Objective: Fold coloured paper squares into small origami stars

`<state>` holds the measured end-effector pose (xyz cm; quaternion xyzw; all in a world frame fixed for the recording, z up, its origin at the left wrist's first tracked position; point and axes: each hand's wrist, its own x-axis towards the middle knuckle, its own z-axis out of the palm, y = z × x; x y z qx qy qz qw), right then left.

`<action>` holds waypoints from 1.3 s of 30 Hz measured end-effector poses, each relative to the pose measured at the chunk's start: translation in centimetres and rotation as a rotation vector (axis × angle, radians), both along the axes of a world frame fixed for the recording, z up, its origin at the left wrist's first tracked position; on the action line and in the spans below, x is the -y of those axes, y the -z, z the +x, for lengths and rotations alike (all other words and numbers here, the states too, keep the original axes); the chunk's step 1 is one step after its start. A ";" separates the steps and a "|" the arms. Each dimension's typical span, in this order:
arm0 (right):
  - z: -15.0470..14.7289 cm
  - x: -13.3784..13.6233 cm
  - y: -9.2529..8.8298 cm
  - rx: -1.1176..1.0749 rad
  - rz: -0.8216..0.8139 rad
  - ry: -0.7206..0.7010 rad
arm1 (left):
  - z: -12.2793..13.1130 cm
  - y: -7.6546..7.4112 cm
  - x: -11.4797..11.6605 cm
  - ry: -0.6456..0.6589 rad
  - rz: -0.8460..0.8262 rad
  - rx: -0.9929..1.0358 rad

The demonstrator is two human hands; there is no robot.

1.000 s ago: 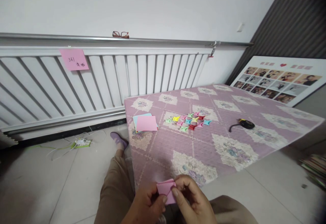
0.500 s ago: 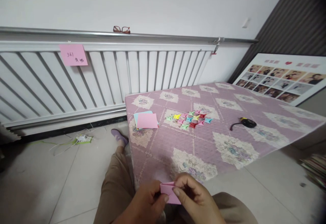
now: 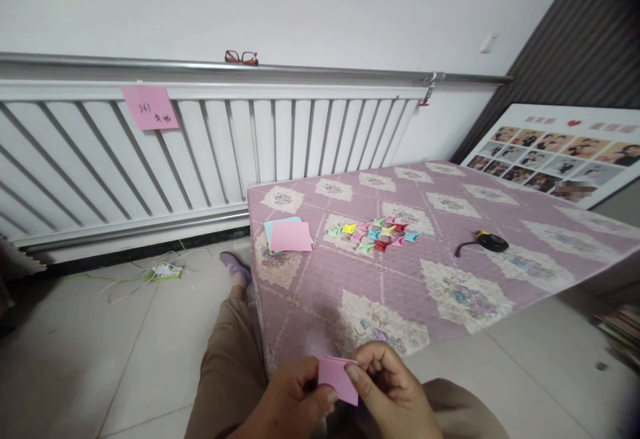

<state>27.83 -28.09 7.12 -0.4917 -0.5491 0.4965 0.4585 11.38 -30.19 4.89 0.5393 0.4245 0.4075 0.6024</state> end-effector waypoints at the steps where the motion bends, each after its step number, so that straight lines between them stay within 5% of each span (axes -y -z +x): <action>1: -0.1 0.0 -0.2 -0.034 -0.030 0.008 | -0.1 0.1 0.0 -0.004 0.003 -0.013; 9: 0.2 0.0 -0.7 0.040 -0.111 -0.129 | -0.6 -0.8 0.0 -0.043 0.007 -0.208; 16: 0.0 0.4 -0.6 0.029 -0.020 -0.067 | -0.5 -0.6 0.2 -0.019 -0.040 0.053; 24: -0.4 0.5 -0.1 -0.083 -0.106 -0.056 | -0.8 -1.5 0.3 -0.081 0.056 -0.234; 33: -0.5 -0.8 -2.8 0.304 0.058 -0.304 | -1.1 -2.7 0.3 0.007 0.012 -0.432; 39: -1.2 -0.7 -2.0 0.279 0.052 -0.287 | -1.2 -3.4 0.2 0.030 0.066 -0.538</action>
